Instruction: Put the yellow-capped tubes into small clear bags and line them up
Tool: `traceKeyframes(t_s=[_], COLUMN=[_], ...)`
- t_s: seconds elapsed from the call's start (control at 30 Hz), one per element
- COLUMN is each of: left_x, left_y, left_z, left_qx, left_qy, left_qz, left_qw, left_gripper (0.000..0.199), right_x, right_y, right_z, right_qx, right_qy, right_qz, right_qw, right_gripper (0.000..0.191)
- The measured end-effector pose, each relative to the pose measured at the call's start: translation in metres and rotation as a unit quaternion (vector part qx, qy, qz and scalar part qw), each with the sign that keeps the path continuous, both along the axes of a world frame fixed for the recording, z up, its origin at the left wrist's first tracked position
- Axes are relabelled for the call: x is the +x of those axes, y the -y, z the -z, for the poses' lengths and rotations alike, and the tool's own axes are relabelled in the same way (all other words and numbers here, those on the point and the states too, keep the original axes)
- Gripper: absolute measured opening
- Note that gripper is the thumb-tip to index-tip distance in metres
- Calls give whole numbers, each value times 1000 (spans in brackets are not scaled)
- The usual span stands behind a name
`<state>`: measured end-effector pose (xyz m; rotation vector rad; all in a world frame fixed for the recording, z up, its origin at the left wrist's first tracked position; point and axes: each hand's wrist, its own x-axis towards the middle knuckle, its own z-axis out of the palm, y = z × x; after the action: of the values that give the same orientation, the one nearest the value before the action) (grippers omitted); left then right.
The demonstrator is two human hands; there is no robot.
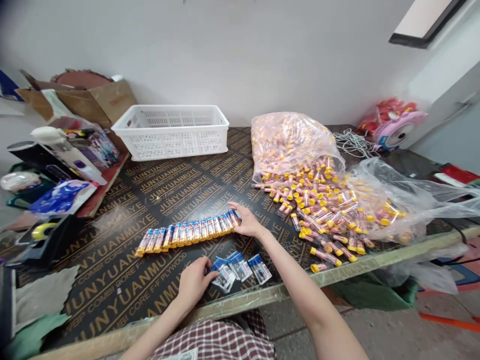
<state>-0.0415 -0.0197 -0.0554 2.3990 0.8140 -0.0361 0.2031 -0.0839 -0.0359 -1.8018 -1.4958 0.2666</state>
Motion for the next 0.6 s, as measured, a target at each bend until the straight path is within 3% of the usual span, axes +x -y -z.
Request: traceKeyframes(t_s=[0.17,0.27,0.33,0.43,0.5,0.6], left_x=[5,5,5,4,4,3], left_y=[-6,-10,-10,-9,-8,-7], left_z=[3,1,0,0,2,5], left_qx=[-19,-1,15,23,20,25], left_qy=[29,9,-3,6,22,42], left_qz=[16,53,78,97,94,79], left_qw=[999,999,997,995,995,996], left_gripper=[10,18,23,24,20,15], right_x=[0,19,40,73,90,104], right_y=[2,12,23,43,54,64], right_z=[1,-1,-2,0,4,11], right_qx=[-44,-79,-105,-155,-190,-231], right_qy=[35,63,78,88,93,111], right_qz=[16,122,244,416,471,484], right_qw=[998,987,961,892,856,837], right_gripper=[83,79,68,51,46,45])
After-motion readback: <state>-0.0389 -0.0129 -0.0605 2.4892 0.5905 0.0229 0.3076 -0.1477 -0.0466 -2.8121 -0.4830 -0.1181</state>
